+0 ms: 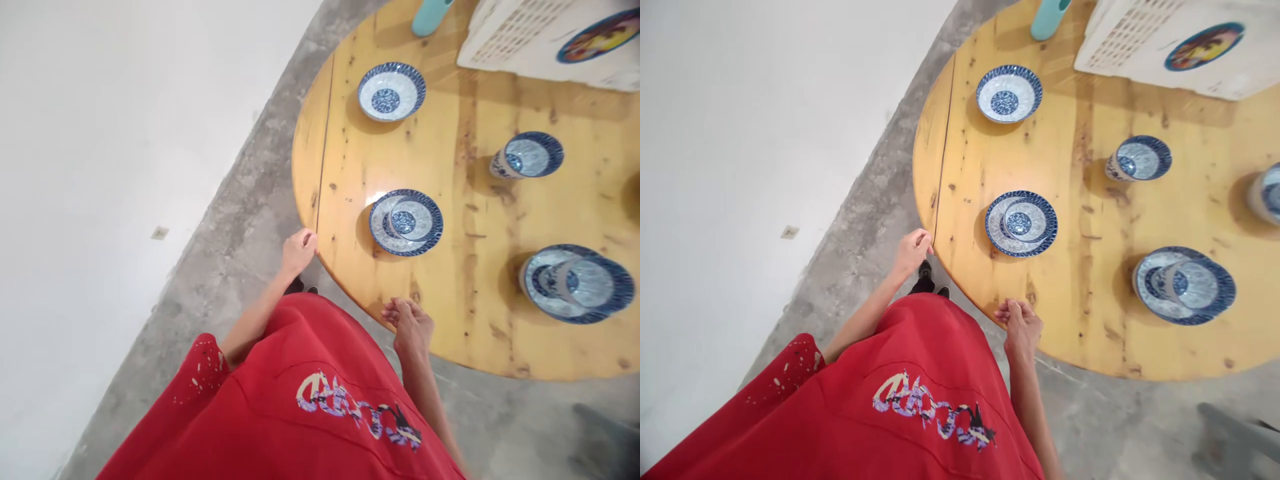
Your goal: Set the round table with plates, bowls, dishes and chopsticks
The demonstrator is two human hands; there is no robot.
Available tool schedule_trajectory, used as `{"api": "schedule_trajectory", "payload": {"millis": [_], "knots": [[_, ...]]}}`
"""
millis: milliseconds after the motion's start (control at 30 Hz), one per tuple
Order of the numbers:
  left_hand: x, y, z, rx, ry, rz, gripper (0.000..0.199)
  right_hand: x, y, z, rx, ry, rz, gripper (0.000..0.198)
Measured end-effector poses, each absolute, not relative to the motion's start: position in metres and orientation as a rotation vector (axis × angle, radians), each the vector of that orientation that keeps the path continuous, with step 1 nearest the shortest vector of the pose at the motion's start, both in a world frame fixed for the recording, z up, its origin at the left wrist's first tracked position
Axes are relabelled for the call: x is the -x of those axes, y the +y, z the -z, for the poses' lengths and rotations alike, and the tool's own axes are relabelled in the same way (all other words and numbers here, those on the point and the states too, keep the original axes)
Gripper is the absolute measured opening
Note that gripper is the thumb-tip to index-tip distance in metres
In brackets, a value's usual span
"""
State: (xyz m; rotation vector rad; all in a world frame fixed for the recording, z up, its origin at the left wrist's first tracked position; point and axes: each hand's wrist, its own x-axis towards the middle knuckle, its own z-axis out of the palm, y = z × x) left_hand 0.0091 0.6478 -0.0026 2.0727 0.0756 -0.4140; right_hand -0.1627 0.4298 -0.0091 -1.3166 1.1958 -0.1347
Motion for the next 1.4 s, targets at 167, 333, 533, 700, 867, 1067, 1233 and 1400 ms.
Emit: {"api": "schedule_trajectory", "payload": {"millis": [167,333,533,700,867,1067,1233,1400], "knots": [[0.025,0.626,0.005,-2.054,-0.055,0.495,0.018,0.195,0.434,0.021,1.239,1.198,0.114,0.038],[0.043,0.619,-0.001,-2.025,-0.075,0.493,0.018,0.217,0.431,0.028,1.213,1.170,0.147,0.033],[0.064,0.620,-0.009,-1.998,-0.078,0.474,0.018,0.220,0.434,0.028,1.194,1.097,0.163,0.032],[0.064,0.616,-0.007,-2.013,-0.091,0.482,0.016,0.214,0.438,0.028,1.152,1.012,0.175,0.036],[0.016,0.581,-0.013,-2.104,-0.207,0.465,0.017,0.210,0.434,0.027,1.084,0.973,0.205,0.037],[-0.046,0.518,-0.021,-2.131,-0.278,0.544,0.013,0.199,0.421,0.021,1.066,0.983,0.339,0.035],[-0.058,0.498,-0.011,-2.168,-0.268,0.530,0.014,0.214,0.423,0.030,1.049,1.060,0.363,0.035],[-0.039,0.536,0.000,-2.019,-0.189,0.546,0.011,0.238,0.426,0.049,1.074,1.137,0.298,0.041]]}}
